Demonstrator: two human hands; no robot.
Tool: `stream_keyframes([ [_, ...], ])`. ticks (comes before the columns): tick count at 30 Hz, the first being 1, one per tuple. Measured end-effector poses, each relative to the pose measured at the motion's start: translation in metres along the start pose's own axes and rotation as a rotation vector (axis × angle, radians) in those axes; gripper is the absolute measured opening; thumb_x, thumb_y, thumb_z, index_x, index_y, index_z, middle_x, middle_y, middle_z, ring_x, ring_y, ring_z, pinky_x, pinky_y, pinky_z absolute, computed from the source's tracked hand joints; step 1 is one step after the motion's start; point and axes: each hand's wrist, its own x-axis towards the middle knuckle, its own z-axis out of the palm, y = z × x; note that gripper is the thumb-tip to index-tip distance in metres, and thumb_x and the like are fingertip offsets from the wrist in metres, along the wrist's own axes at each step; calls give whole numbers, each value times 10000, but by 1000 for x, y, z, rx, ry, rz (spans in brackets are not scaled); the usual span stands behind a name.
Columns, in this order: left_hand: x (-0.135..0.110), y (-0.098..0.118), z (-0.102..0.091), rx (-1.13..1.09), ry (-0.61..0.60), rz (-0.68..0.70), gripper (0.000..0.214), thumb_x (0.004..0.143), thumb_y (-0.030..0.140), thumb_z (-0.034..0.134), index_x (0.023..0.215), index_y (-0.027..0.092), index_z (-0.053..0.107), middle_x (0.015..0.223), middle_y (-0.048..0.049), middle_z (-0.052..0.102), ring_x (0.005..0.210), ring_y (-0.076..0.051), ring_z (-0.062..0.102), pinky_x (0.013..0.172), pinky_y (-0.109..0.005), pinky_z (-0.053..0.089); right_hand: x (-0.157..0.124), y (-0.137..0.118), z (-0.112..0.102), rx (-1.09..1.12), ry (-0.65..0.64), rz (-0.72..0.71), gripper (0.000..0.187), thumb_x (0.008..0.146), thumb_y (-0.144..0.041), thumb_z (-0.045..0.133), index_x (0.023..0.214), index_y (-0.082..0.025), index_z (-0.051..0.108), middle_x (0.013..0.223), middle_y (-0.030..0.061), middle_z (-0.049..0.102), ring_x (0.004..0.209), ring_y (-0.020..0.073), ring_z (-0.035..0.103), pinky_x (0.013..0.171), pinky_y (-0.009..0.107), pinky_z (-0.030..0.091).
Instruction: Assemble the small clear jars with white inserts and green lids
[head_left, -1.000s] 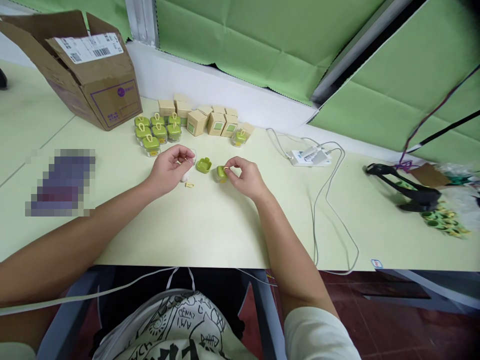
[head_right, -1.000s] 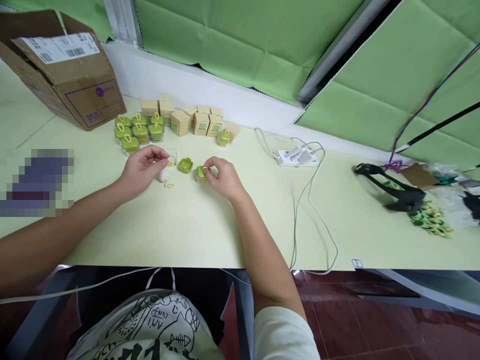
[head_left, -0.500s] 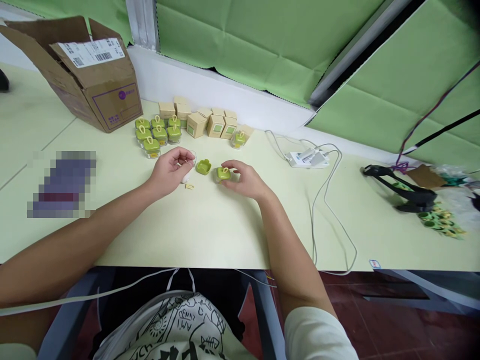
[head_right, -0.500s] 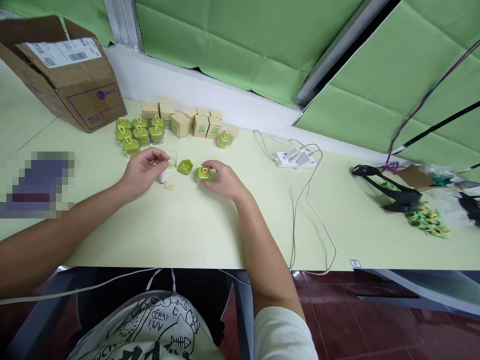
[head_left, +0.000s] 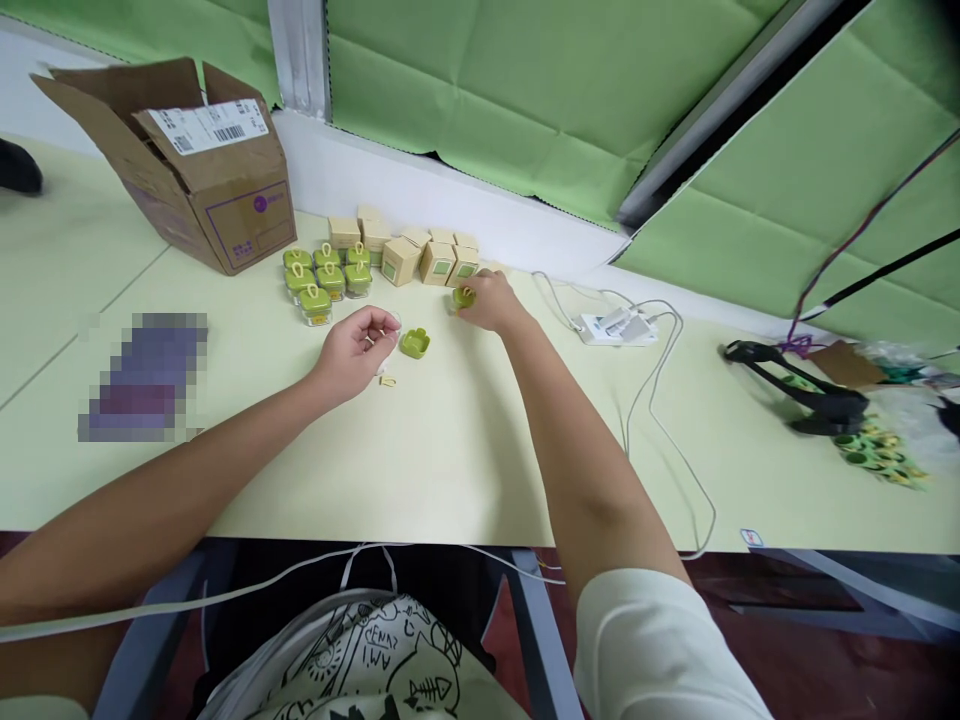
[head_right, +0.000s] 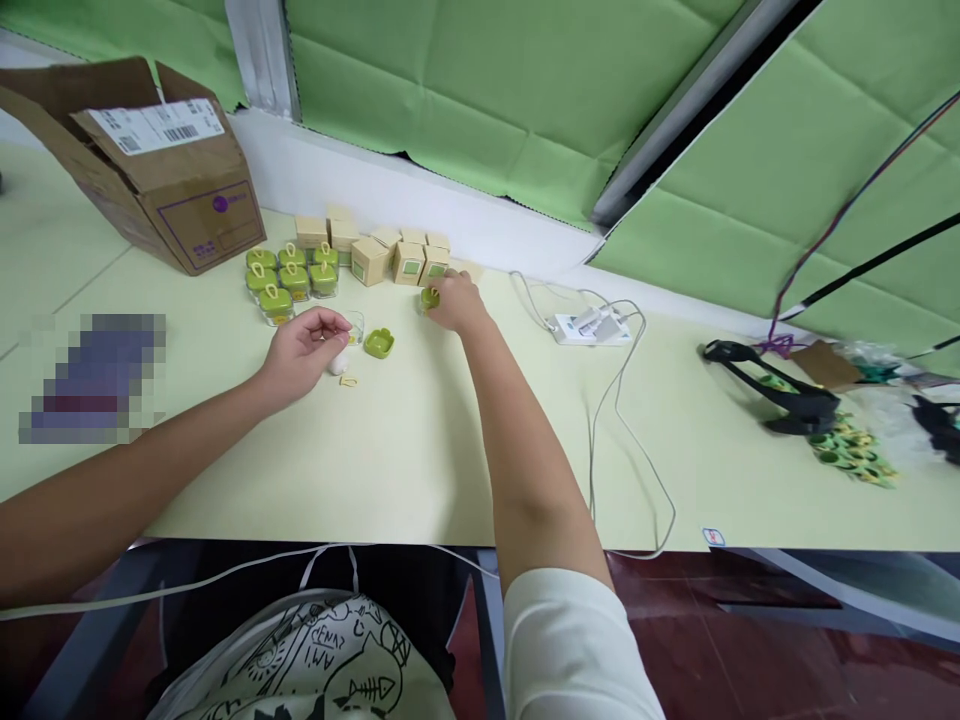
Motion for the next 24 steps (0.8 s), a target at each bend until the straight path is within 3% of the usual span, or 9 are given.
stream_keyframes([
  [5, -2, -8, -1, -15, -13, -2, 194, 824, 337, 796, 942, 222, 695, 801, -7, 619, 693, -144, 557, 614, -285, 470, 27, -3, 0, -59, -27, 113, 495, 818, -267, 755, 1290, -117, 739, 1323, 254, 650, 1211, 429, 506, 1010, 563, 482],
  [12, -3, -8, -2, -16, 24, 23, 163, 845, 330, 775, 941, 229, 690, 797, -7, 599, 691, -151, 537, 619, -292, 456, 26, -3, -5, -71, -13, 198, 562, 824, -255, 705, 1368, -121, 655, 1363, 268, 627, 1281, 465, 495, 1047, 629, 481],
  [15, 1, -5, -4, -8, 79, 62, 168, 829, 315, 769, 934, 222, 676, 836, -13, 611, 729, -153, 544, 664, -289, 473, 10, -18, -10, 8, 71, 146, 619, 863, -255, 659, 1464, -135, 578, 1390, 266, 619, 1289, 470, 496, 1042, 650, 488],
  [19, 13, -11, -11, 26, 171, 126, 163, 839, 299, 744, 955, 221, 661, 906, -17, 638, 786, -150, 554, 716, -276, 479, -33, -61, -23, 108, 146, -11, 480, 947, -264, 600, 1410, -137, 619, 1368, 252, 641, 1274, 452, 543, 1081, 651, 479],
  [21, 20, -19, -16, 64, 189, 157, 160, 850, 278, 725, 986, 219, 666, 943, -17, 650, 794, -142, 551, 725, -268, 479, -60, -87, -30, 148, 79, -92, 414, 975, -258, 589, 1372, -154, 647, 1335, 216, 670, 1267, 422, 576, 1092, 609, 491],
  [24, 29, -31, -21, 106, 231, 213, 160, 837, 240, 691, 992, 211, 665, 958, -22, 667, 780, -136, 548, 700, -258, 471, -93, -117, -34, 142, -52, -85, 365, 1002, -262, 579, 1334, -140, 670, 1279, 206, 702, 1213, 396, 621, 1034, 544, 535],
])
